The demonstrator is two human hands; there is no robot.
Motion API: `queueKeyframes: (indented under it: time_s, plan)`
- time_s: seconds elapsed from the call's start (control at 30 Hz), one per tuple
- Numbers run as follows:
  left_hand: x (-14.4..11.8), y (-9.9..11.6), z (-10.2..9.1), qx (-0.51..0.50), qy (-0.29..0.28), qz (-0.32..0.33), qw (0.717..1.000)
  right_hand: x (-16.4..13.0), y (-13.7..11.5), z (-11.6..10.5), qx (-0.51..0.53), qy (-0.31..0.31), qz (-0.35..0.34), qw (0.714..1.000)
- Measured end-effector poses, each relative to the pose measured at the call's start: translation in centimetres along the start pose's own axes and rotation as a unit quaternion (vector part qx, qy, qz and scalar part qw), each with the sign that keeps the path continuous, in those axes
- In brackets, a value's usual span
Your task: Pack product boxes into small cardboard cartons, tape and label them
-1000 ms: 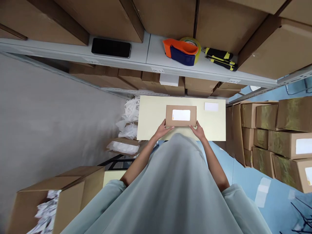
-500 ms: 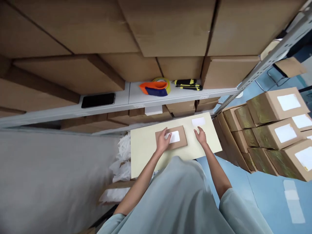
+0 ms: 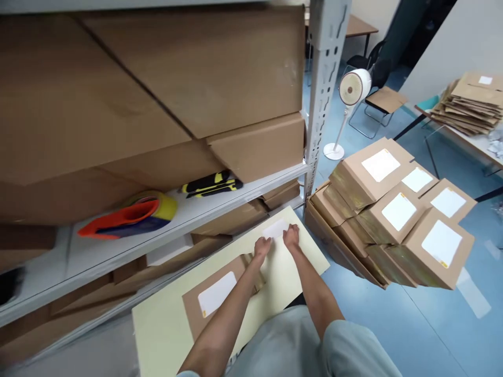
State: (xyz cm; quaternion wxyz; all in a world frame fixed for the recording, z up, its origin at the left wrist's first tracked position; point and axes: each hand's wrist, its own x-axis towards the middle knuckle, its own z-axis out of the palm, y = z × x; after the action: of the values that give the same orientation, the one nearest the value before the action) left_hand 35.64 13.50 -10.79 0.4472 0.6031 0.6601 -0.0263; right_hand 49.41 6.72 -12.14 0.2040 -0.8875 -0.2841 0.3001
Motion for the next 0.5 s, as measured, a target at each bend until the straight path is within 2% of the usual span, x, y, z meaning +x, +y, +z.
queueKeyframes:
  time_s: [0.07, 0.2, 0.37, 0.5]
  plan:
    - [0.8, -0.4, 0.7, 0.002, 0.004, -0.015, 1.0, 0.3, 0.2, 0.5, -0.009, -0.006, -0.008, 1.0]
    - [1.6, -1.2, 1.4, -0.023, 0.05, -0.024, 0.998, 0.2, 0.3, 1.0, -0.024, -0.008, -0.02, 0.999]
    - [2.3, -2.2, 1.6, -0.072, 0.117, -0.044, 0.989, 0.0, -0.1, 1.0, -0.049, 0.003, -0.008, 0.999]
    - [2.9, -2.7, 1.5, -0.111, 0.139, -0.037, 0.983, 0.3, -0.6, 0.9, -0.069, 0.008, -0.002, 0.998]
